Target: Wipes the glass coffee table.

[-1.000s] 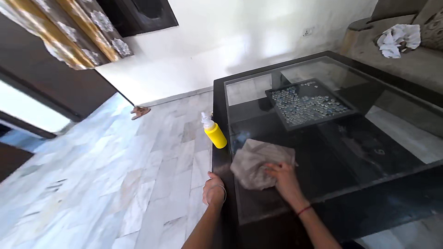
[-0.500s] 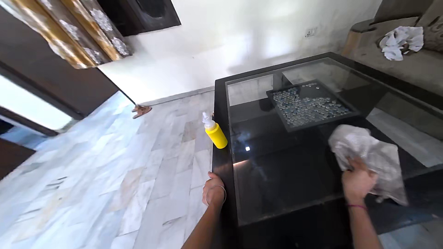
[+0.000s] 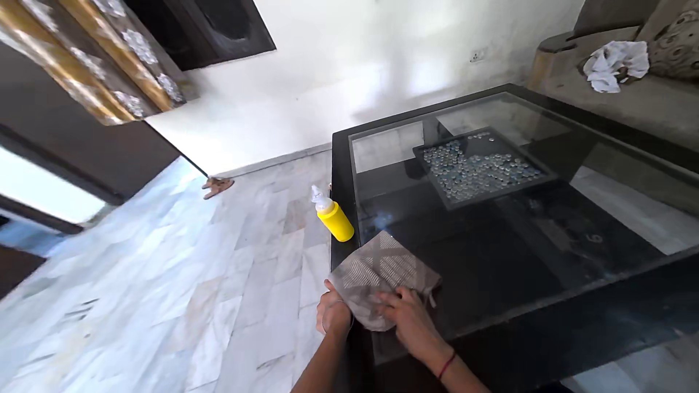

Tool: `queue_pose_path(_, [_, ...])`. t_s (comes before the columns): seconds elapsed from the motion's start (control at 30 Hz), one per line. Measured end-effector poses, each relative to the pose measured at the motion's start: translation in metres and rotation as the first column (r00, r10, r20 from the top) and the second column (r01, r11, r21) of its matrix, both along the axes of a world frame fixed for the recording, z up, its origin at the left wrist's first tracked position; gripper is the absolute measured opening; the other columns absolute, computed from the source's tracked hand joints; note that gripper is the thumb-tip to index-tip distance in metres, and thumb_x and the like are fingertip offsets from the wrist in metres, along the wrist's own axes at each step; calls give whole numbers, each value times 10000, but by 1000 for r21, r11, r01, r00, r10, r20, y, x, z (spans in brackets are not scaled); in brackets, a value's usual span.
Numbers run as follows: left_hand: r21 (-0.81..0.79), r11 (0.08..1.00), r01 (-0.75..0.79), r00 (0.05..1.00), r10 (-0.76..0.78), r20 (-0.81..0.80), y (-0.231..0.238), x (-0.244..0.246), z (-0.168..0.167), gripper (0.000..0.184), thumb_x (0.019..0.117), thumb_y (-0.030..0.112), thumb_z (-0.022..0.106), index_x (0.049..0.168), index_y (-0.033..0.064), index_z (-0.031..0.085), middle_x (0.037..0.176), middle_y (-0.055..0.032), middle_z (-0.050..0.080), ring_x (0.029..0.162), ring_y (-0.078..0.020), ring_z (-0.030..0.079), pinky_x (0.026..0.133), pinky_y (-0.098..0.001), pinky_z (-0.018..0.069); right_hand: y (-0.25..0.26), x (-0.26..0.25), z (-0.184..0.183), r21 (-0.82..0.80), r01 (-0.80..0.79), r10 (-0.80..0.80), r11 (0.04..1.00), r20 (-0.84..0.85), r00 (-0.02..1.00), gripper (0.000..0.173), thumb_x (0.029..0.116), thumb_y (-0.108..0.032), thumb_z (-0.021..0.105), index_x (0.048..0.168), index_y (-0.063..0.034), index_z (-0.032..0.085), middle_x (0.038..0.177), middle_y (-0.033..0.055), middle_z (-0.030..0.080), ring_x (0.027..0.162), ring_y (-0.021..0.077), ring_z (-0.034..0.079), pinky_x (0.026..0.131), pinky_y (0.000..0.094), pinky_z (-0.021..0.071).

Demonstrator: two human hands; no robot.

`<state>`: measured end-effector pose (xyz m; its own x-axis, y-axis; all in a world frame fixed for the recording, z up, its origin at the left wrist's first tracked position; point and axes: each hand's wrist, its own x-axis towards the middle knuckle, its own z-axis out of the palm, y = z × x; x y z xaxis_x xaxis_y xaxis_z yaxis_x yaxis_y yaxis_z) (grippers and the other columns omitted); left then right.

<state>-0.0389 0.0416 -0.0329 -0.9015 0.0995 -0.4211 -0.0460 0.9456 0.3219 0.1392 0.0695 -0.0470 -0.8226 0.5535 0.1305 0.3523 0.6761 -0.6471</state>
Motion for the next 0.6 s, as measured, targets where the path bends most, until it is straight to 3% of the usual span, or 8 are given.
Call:
queue_pose_path(0.1, [19, 992, -121, 992, 121, 29, 8, -3, -1, 836, 1102, 547, 63, 1302, -11, 653, 1370, -241, 639, 1320, -387, 597, 1035, -597, 487, 43, 27, 0, 17, 230, -230, 973, 13, 973, 465, 905, 109, 542, 1198, -160, 782, 1405, 19, 660, 1313, 395, 558, 1077, 572, 423])
queue_pose_path(0.17, [26, 989, -143, 989, 142, 44, 8, -4, -1, 852, 1097, 557, 51, 1289, -4, 662, 1366, -235, 644, 1322, -381, 597, 1034, -592, 485, 76, 55, -6, 88, 431, -430, 898, -26, 902, 448, 892, 122, 568, 1147, -161, 804, 1361, 18, 689, 1270, 409, 586, 1048, 585, 448])
queue_pose_path(0.27, [26, 990, -140, 989, 139, 42, 8, -4, -1, 854, 1098, 558, 51, 1278, -6, 666, 1357, -237, 648, 1312, -386, 604, 1013, -597, 499, 113, 111, -20, 192, 702, -687, 686, -149, 711, 383, 864, 150, 621, 1077, -102, 816, 1305, 97, 715, 1190, 479, 617, 985, 660, 448])
queue_pose_path(0.33, [29, 991, -132, 990, 130, 46, 7, -4, 0, 847, 1100, 552, 54, 1281, -7, 663, 1360, -240, 644, 1311, -388, 603, 1011, -599, 499, 128, 153, -23, 178, 839, -822, 513, -178, 541, 362, 869, 149, 622, 1090, -71, 804, 1320, 158, 696, 1198, 536, 595, 986, 723, 407])
queue_pose_path(0.43, [32, 992, -125, 991, 123, 48, 7, -4, 2, 846, 1100, 549, 50, 1284, -3, 664, 1348, -239, 652, 1310, -386, 604, 1015, -603, 495, 136, 214, -20, 71, 960, -947, 271, -158, 280, 339, 925, 90, 563, 1156, -41, 773, 1392, 216, 635, 1274, 597, 514, 999, 793, 338])
queue_pose_path(0.5, [26, 993, -118, 992, 117, 53, 7, -3, 1, 849, 1100, 547, 43, 1283, 3, 669, 1353, -233, 653, 1311, -381, 606, 1017, -601, 497, 134, 239, -18, -13, 992, -981, 129, -149, 125, 339, 945, 38, 538, 1207, -21, 744, 1421, 232, 606, 1307, 589, 485, 1042, 775, 315])
queue_pose_path(0.53, [25, 993, -114, 992, 113, 58, 8, -2, 1, 848, 1100, 544, 42, 1281, 6, 671, 1353, -231, 653, 1312, -380, 605, 1017, -598, 496, 133, 243, -18, -36, 997, -988, 64, -146, 58, 352, 944, 12, 533, 1230, -22, 736, 1418, 237, 606, 1296, 567, 514, 1055, 736, 348])
queue_pose_path(0.6, [29, 994, -108, 993, 106, 57, 9, -1, 0, 842, 1101, 544, 52, 1263, 7, 681, 1337, -228, 663, 1300, -382, 612, 1012, -598, 498, 135, 237, -19, -65, 997, -992, 51, -115, 43, 356, 963, -14, 528, 1264, -18, 717, 1433, 251, 588, 1331, 536, 507, 1091, 680, 368])
